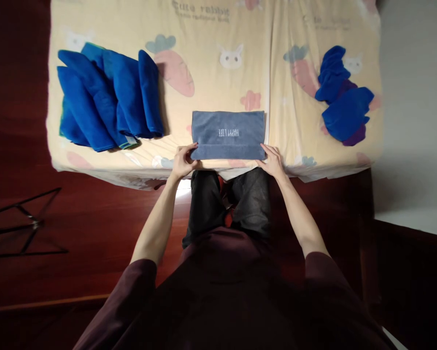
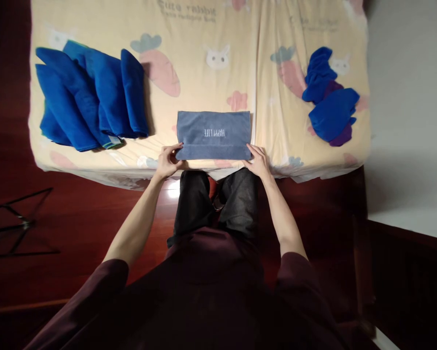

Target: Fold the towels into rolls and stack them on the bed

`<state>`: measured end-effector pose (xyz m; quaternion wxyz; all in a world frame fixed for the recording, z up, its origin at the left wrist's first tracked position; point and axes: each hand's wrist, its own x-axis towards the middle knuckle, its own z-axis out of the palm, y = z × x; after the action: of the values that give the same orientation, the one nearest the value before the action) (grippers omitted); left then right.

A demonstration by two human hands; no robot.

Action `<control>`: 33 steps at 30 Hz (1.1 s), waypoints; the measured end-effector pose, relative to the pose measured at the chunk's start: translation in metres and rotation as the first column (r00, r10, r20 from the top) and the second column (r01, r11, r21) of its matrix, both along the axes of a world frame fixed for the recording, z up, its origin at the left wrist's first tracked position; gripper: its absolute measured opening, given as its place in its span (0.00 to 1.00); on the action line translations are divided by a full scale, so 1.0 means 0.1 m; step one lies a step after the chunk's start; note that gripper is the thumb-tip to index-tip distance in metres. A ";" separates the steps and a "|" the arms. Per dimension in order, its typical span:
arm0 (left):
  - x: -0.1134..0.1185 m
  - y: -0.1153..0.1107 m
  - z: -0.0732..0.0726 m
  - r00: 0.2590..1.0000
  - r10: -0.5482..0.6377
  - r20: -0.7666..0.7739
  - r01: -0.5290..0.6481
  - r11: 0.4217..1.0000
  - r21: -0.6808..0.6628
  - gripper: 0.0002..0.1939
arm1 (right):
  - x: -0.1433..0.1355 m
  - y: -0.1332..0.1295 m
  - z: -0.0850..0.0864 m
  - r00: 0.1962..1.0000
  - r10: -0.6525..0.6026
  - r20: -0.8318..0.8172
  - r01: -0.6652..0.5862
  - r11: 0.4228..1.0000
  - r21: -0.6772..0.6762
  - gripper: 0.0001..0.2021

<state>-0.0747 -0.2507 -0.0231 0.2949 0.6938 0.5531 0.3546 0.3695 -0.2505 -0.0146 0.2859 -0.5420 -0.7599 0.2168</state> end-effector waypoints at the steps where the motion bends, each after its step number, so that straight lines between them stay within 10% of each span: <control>1: 0.00 0.00 -0.01 1.000 0.007 0.006 -0.007 1.000 0.005 0.29 | 0.00 0.01 -0.01 1.000 -0.019 -0.003 0.019 1.000 -0.003 0.35; 33: -0.06 0.16 -0.20 0.943 0.181 0.278 -0.188 0.982 -0.002 0.23 | 0.01 0.16 -0.11 0.911 -0.196 -0.364 0.139 0.974 -0.177 0.18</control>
<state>-0.0804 -0.2351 -0.0432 0.3264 0.5861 0.5644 0.4810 0.3706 -0.2346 -0.0251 0.4041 -0.5729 -0.6227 0.3475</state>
